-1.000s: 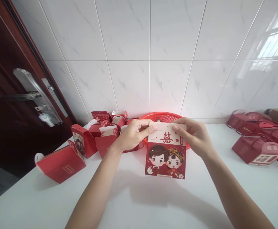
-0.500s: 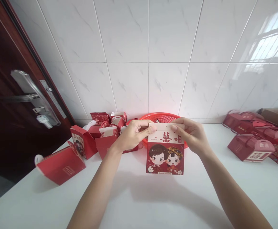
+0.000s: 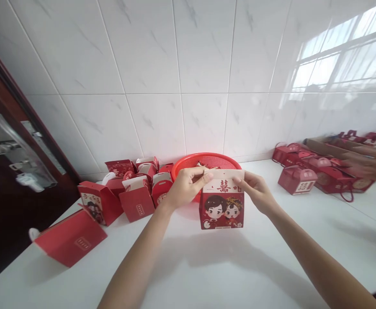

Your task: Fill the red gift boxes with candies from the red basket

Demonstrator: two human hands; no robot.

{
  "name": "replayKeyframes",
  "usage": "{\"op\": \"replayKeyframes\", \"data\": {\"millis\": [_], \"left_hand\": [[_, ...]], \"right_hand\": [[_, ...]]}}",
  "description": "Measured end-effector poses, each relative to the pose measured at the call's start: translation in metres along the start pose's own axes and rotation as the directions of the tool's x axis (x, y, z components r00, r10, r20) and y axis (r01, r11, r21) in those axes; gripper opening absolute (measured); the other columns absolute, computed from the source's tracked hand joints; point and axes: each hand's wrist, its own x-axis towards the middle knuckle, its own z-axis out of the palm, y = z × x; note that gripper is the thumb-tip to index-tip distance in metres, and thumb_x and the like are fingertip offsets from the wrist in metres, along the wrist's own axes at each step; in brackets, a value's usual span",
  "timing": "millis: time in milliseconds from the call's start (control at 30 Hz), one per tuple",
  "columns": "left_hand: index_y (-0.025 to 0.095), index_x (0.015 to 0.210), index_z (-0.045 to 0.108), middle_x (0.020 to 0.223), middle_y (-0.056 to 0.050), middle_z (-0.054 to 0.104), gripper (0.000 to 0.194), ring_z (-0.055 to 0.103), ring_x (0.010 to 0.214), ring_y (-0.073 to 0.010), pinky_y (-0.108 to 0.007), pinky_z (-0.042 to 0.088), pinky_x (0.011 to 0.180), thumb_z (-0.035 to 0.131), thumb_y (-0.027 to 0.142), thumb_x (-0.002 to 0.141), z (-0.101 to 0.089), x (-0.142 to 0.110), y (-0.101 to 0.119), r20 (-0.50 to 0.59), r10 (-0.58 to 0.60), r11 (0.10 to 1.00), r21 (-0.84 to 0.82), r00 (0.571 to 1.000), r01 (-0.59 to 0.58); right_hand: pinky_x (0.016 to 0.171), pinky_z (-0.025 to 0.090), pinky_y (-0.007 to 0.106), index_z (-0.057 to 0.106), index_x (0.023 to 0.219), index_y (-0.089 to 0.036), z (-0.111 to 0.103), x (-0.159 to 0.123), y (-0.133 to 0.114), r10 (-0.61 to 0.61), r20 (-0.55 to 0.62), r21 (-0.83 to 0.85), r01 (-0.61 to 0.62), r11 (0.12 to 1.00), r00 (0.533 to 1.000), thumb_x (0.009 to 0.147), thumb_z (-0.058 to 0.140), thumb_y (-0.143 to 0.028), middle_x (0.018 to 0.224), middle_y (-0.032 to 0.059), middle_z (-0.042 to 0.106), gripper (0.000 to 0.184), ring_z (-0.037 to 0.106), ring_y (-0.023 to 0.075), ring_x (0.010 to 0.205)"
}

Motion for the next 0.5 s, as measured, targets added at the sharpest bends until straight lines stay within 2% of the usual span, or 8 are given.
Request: {"op": "replayKeyframes", "data": {"millis": [100,200,267,333,400,500], "left_hand": [[0.017,0.083,0.065,0.082,-0.005,0.067,0.037,0.064,0.084,-0.0209,-0.031,0.053,0.076,0.062,0.052,0.092,0.026,0.001,-0.013,0.026,-0.018,0.994,-0.107,0.999,0.021],[0.019,0.116,0.065,0.115,-0.011,0.071,0.04,0.065,0.111,-0.026,-0.038,0.054,0.094,0.067,0.048,0.088,0.049,-0.009,-0.025,0.018,-0.085,0.993,-0.084,0.996,0.086],[0.02,0.125,0.061,0.121,-0.012,0.07,0.045,0.064,0.117,-0.0255,-0.039,0.053,0.1,0.068,0.044,0.088,0.059,-0.021,-0.031,-0.001,-0.111,0.992,-0.058,0.994,0.111],[0.019,0.119,0.064,0.117,-0.011,0.072,0.038,0.067,0.112,-0.0242,-0.038,0.055,0.098,0.067,0.039,0.087,0.066,-0.037,-0.038,-0.014,-0.122,0.991,-0.05,0.992,0.121],[0.018,0.105,0.069,0.107,-0.01,0.075,0.026,0.07,0.1,-0.0228,-0.036,0.057,0.089,0.064,0.036,0.088,0.072,-0.056,-0.047,-0.004,-0.145,0.989,-0.031,0.989,0.145],[0.017,0.094,0.072,0.094,-0.009,0.076,0.022,0.07,0.088,-0.0225,-0.036,0.056,0.081,0.06,0.035,0.088,0.082,-0.082,-0.064,0.038,-0.221,0.975,0.013,0.974,0.221]], "right_hand": [[0.062,0.056,0.029,0.071,0.081,-0.019,-0.013,-0.02,0.001,0.032,-0.101,-0.012,-0.033,0.999,0.994,0.084,0.073,-0.057,0.074,0.0029,0.071,0.038,0.066,0.0173,0.065],[0.058,0.053,0.027,0.071,0.079,-0.019,-0.029,-0.038,0.005,0.064,-0.201,-0.016,-0.069,0.997,0.977,0.081,0.077,-0.055,0.071,0.0017,0.07,0.037,0.063,0.0165,0.062],[0.057,0.052,0.028,0.07,0.08,-0.019,-0.039,-0.047,0.011,0.07,-0.28,-0.021,-0.079,0.997,0.957,0.078,0.078,-0.057,0.069,0.0012,0.069,0.038,0.062,0.0167,0.061],[0.059,0.053,0.029,0.069,0.079,-0.019,-0.047,-0.053,0.02,0.046,-0.365,-0.054,-0.07,0.996,0.93,0.076,0.078,-0.059,0.069,0.0012,0.069,0.041,0.063,0.0175,0.061],[0.06,0.053,0.031,0.066,0.077,-0.02,-0.052,-0.056,0.032,0.0,-0.434,-0.117,-0.056,0.992,0.901,0.076,0.075,-0.063,0.069,0.0012,0.068,0.044,0.062,0.0179,0.061],[0.057,0.05,0.03,0.061,0.073,-0.021,-0.05,-0.059,0.051,-0.049,-0.485,-0.188,-0.049,0.981,0.873,0.079,0.071,-0.067,0.066,0.0006,0.065,0.047,0.059,0.0179,0.061]]}}
